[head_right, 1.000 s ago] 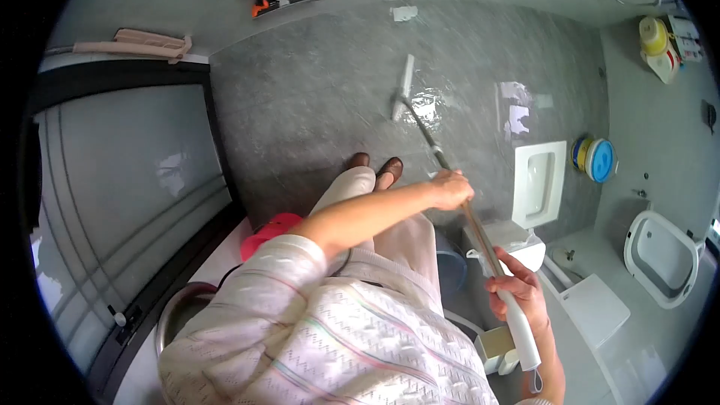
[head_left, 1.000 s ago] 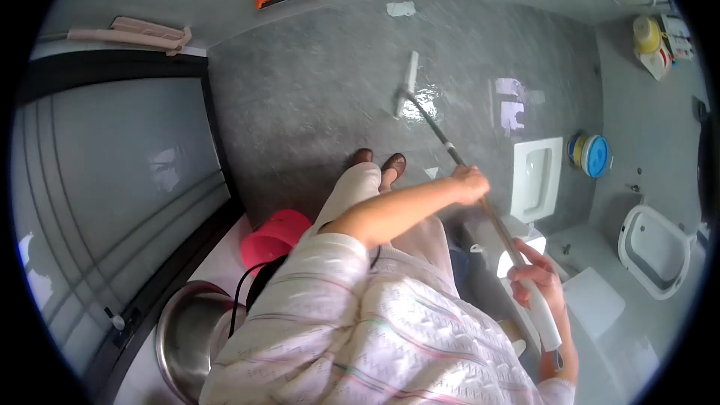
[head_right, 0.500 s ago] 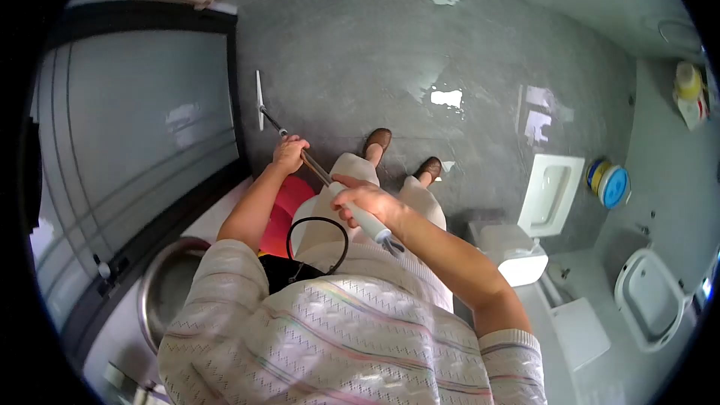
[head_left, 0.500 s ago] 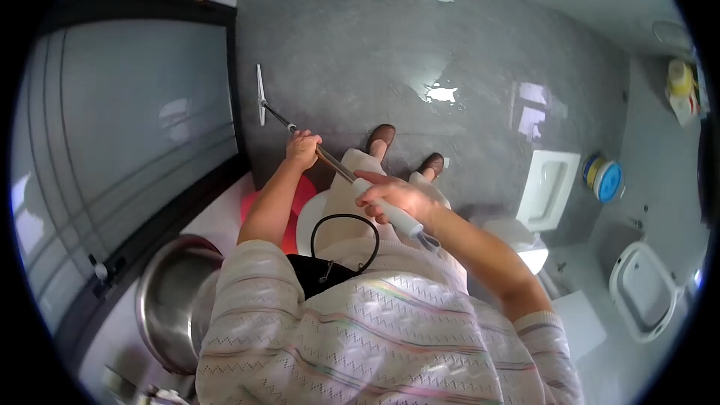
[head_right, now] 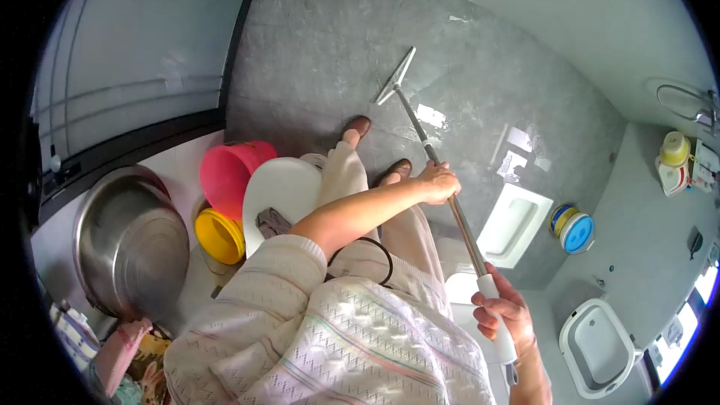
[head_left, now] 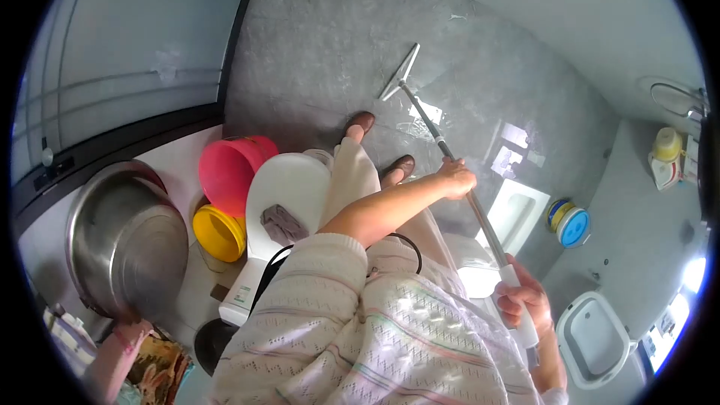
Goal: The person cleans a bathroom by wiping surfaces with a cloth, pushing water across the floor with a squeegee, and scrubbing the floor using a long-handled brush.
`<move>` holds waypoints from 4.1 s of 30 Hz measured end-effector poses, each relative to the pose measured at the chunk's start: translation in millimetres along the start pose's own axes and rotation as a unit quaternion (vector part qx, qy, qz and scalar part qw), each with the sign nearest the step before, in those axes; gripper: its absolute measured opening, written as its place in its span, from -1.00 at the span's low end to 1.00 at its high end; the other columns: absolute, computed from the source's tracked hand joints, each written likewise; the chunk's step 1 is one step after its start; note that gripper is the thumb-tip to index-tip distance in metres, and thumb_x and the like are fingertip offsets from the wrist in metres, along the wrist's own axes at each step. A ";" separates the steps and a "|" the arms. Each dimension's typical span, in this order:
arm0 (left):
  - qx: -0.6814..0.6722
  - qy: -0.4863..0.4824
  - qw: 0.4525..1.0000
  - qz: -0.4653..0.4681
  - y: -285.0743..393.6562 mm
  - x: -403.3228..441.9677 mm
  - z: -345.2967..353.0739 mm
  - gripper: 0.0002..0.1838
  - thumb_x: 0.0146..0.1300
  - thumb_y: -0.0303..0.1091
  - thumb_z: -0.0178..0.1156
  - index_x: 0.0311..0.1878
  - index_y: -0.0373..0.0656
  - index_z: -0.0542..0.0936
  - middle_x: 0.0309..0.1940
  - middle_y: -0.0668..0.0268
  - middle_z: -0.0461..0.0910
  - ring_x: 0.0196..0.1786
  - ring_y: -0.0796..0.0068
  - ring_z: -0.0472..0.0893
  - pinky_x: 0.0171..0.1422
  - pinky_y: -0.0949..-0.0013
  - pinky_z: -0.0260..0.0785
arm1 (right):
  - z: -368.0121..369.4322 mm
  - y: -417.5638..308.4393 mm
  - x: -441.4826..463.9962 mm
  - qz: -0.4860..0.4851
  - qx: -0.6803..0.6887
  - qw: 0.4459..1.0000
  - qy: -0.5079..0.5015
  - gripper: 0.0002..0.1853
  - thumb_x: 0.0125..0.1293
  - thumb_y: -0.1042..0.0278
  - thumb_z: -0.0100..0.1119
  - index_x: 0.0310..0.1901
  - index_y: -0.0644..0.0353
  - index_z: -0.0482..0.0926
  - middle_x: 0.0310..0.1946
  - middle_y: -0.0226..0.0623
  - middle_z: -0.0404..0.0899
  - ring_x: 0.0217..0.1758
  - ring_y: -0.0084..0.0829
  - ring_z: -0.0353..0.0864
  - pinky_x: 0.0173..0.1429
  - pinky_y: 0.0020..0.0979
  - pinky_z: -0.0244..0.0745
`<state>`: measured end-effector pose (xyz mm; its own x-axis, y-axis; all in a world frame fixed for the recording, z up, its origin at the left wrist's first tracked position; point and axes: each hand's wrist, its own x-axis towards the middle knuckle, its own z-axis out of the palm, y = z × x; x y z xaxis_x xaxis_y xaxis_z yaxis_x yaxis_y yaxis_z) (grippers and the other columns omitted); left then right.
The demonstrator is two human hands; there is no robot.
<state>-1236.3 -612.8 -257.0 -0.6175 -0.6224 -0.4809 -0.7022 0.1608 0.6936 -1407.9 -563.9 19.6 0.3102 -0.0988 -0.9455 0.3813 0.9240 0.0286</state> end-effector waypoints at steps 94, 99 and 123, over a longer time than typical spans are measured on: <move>0.174 -0.011 0.965 0.197 -26.8 144.2 -118.6 -0.86 0.04 -0.33 0.06 -0.43 0.02 0.63 -0.28 0.34 0.51 -0.01 0.32 0.39 0.19 0.15 0.12 | 59.2 -33.1 103.9 -0.222 0.437 0.855 -0.169 -0.27 0.05 0.65 -0.15 0.32 -0.06 0.03 -0.41 -0.21 0.30 -0.74 -0.65 0.20 -0.82 -0.63 0.10; 0.248 0.037 0.946 0.205 -120.9 190.7 -176.4 -0.89 0.00 -0.29 0.08 -0.47 0.02 0.60 -0.35 0.34 0.49 0.00 0.32 0.40 0.04 0.21 0.27 | 79.0 -54.9 210.4 -0.163 0.435 0.856 -0.226 -0.36 0.16 0.53 -0.12 0.28 -0.20 0.09 -0.44 -0.30 0.30 -0.69 -0.61 0.23 -0.74 -0.56 0.18; 0.222 -0.108 0.968 0.037 -141.7 28.5 -88.3 -0.87 -0.11 -0.22 0.19 -0.42 0.10 0.59 -0.31 0.36 0.52 -0.02 0.31 0.38 -0.01 0.20 0.26 | 53.9 22.5 134.6 -0.058 0.194 0.972 -0.116 -0.29 0.10 0.61 -0.02 0.31 -0.04 0.08 -0.49 -0.28 0.37 -0.68 -0.56 0.30 -0.66 -0.51 0.19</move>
<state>-1123.1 -720.9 -321.6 -0.6986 -0.4286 -0.5730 -0.7062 0.5422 0.4553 -1310.7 -576.4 -89.5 0.4159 -0.3162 -0.8527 0.7117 0.6969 0.0887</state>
